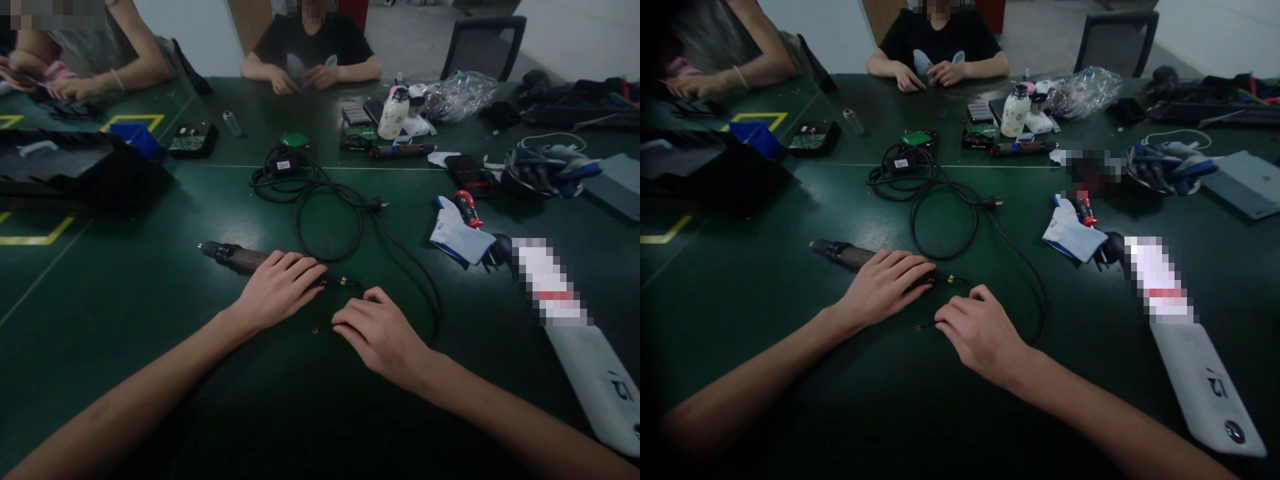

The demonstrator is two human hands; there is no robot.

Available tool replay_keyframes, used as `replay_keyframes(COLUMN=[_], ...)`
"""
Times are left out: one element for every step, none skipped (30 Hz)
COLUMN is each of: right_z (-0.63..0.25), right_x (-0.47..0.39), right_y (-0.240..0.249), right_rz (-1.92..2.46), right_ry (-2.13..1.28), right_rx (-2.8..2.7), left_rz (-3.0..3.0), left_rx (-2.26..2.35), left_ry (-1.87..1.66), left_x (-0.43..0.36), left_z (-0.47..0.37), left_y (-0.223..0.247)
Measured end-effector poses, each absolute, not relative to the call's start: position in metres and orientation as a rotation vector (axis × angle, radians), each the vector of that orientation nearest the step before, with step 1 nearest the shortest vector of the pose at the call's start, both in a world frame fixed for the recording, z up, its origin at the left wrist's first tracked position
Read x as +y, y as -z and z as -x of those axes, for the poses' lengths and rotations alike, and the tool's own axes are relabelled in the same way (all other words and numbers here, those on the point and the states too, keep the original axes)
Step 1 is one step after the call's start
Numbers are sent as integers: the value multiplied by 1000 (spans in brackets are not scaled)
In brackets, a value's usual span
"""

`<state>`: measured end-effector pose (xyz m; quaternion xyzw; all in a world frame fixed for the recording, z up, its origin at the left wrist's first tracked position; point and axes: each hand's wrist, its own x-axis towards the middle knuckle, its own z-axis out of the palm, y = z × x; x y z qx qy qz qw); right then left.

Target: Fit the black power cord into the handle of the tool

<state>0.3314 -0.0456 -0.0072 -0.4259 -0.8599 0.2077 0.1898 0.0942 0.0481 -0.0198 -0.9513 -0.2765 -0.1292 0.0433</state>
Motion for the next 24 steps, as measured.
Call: replay_keyframes(right_z=[-330, -329, -329, -330, -332, -335, -338, -340, -342, -344, -345, -345, -345, -344, -344, -343, -343, -343, -343, -343, -344, -344, -344, -344], right_x=[-44, -42, -40, -38, -36, -34, -33, -31, -31, -31, -31, -31, -32, -32, -32, -33, -33, -33, -33, -32, -32, -32, -31, -31], right_y=[7, 8, 9, 10, 12, 13, 15, 16, 17, 18, 18, 18, 18, 18, 17, 17, 17, 17, 17, 17, 17, 17, 17, 17], right_rz=[1181, 1183, 1202, 1234, 1270, 1309, 1339, 1362, 1378, 1388, 1396, 1402, 1407, 1412, 1418, 1426, 1435, 1443, 1449, 1452, 1452, 1450, 1446, 1445], right_ry=[-591, -583, -566, -542, -513, -484, -453, -427, -409, -397, -394, -399, -410, -426, -443, -458, -470, -481, -488, -494, -500, -505, -511, -515], right_rx=[-2419, -2418, -2409, -2392, -2366, -2335, -2303, -2273, -2252, -2236, -2225, -2217, -2208, -2199, -2191, -2185, -2183, -2185, -2189, -2193, -2196, -2197, -2197, -2195], left_rz=[2907, 2907, 2909, 2912, 2913, 2912, 2909, 2908, 2906, 2905, 2904, 2900, 2893, 2885, 2877, 2869, 2864, 2861, 2859, 2858, 2861, 2865, 2870, 2875], left_rx=[-818, -794, -779, -775, -784, -802, -821, -838, -849, -855, -856, -858, -861, -863, -864, -867, -868, -869, -869, -870, -871, -871, -873, -876], left_ry=[377, 355, 332, 309, 293, 285, 282, 282, 287, 292, 296, 294, 290, 286, 282, 278, 278, 280, 287, 296, 307, 321, 336, 354], left_x=[47, 45, 43, 40, 38, 36, 35, 34, 33, 33, 32, 32, 31, 31, 30, 29, 28, 27, 27, 27, 27, 27, 27, 28], left_z=[-96, -98, -100, -102, -104, -106, -108, -109, -110, -111, -111, -111, -111, -111, -111, -111, -111, -112, -112, -112, -113, -113, -113, -114], left_y=[19, 19, 18, 17, 16, 15, 15, 15, 15, 15, 15, 15, 15, 15, 15, 15, 15, 15, 15, 15, 16, 17, 18, 19])
